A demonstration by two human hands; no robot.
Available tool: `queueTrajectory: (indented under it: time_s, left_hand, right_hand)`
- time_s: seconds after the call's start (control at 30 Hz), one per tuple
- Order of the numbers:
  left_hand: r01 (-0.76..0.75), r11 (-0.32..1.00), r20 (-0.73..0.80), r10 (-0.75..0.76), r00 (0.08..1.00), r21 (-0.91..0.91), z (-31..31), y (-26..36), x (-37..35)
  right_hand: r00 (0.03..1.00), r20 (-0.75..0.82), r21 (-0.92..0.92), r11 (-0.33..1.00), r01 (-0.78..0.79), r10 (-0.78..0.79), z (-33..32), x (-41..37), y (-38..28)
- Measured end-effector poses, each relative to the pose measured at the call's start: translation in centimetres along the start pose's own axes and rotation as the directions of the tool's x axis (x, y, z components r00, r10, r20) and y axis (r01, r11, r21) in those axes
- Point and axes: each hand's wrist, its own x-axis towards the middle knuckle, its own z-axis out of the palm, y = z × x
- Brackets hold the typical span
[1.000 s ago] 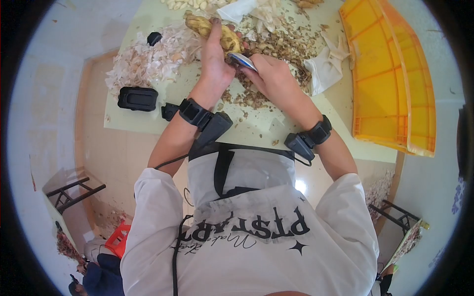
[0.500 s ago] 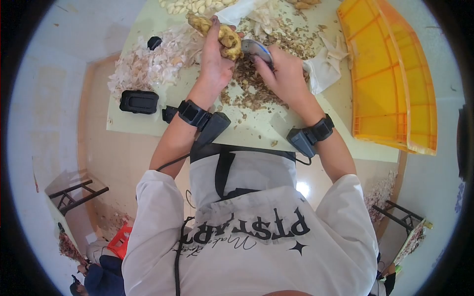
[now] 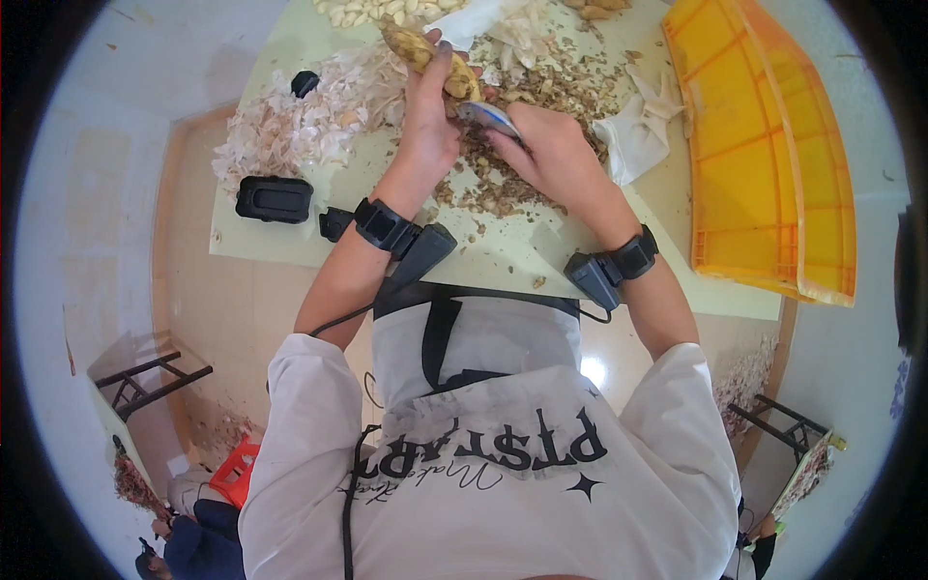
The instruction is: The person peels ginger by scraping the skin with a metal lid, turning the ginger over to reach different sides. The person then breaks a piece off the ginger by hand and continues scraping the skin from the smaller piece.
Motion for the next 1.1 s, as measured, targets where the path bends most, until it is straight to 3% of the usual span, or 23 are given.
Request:
queueTrajectory:
  time_s: [0.1, 0.13, 0.2, 0.3, 0.37, 0.4, 0.47, 0.63, 0.7, 0.8, 0.87, 0.97, 1.1]
  left_hand:
    - [0.028, 1.0, 0.08, -0.029, 0.996, 0.007, -0.5, 0.1, 0.1]
    - [0.075, 0.995, 0.151, -0.064, 0.986, -0.069, -0.9, 0.1, 0.4]
    - [0.125, 0.982, 0.224, -0.091, 0.97, -0.141, -1.2, 0.2, 0.7]
    - [0.16, 0.957, 0.291, -0.086, 0.953, -0.243, -1.2, 0.2, 0.9]
    - [0.107, 0.993, 0.273, -0.093, 0.958, -0.039, -1.0, 0.3, 1.0]
    - [0.108, 0.993, 0.275, -0.094, 0.957, -0.037, -0.8, 0.5, 0.8]
    - [0.061, 0.991, 0.163, -0.081, 0.983, 0.119, -0.2, 0.8, 0.0]
    - [0.021, 0.999, 0.213, -0.027, 0.977, 0.033, -0.9, 0.9, 0.6]
    - [0.024, 1.0, 0.198, -0.027, 0.98, 0.016, -1.0, 0.8, 0.8]
    - [-0.049, 0.99, 0.226, 0.018, 0.974, 0.13, -0.8, 0.9, 0.7]
    - [-0.192, 0.938, 0.231, 0.127, 0.965, 0.288, -0.3, 1.3, 0.1]
    - [-0.251, 0.902, 0.305, 0.143, 0.942, 0.351, -0.8, 0.7, 0.5]
    - [-0.134, 0.981, 0.279, 0.09, 0.956, 0.142, -0.2, 0.5, 0.2]
  right_hand:
    - [0.994, -0.073, 0.05, 0.996, -0.072, 0.075, -0.7, -0.2, -0.3]
    - [0.995, -0.073, 0.05, 0.996, -0.071, 0.075, -0.6, -0.2, -0.2]
    - [0.944, -0.267, 0.028, 0.98, -0.196, 0.196, -0.2, -0.4, 0.2]
    - [0.891, -0.389, 0.112, 0.972, -0.208, 0.235, 0.2, -0.3, 1.2]
    - [0.884, -0.396, 0.092, 0.969, -0.231, 0.248, 0.0, -0.3, 1.4]
    - [0.877, -0.403, 0.072, 0.964, -0.255, 0.262, 0.0, -0.4, 1.4]
    - [0.859, -0.415, 0.111, 0.954, -0.28, 0.3, -0.1, -0.4, 1.5]
    - [0.82, -0.462, 0.151, 0.94, -0.305, 0.339, -0.1, -0.7, 2.4]
    - [0.832, -0.476, 0.073, 0.955, -0.286, 0.285, 0.0, -0.7, 2.7]
    - [0.832, -0.462, 0.101, 0.95, -0.296, 0.308, -0.2, -0.5, 2.0]
    - [0.821, -0.469, 0.127, 0.945, -0.302, 0.325, -0.3, -0.5, 1.6]
    - [0.809, -0.472, 0.144, 0.936, -0.321, 0.35, -0.4, -0.4, 1.3]
    - [0.817, -0.498, 0.09, 0.954, -0.286, 0.292, -0.3, -0.5, 1.5]
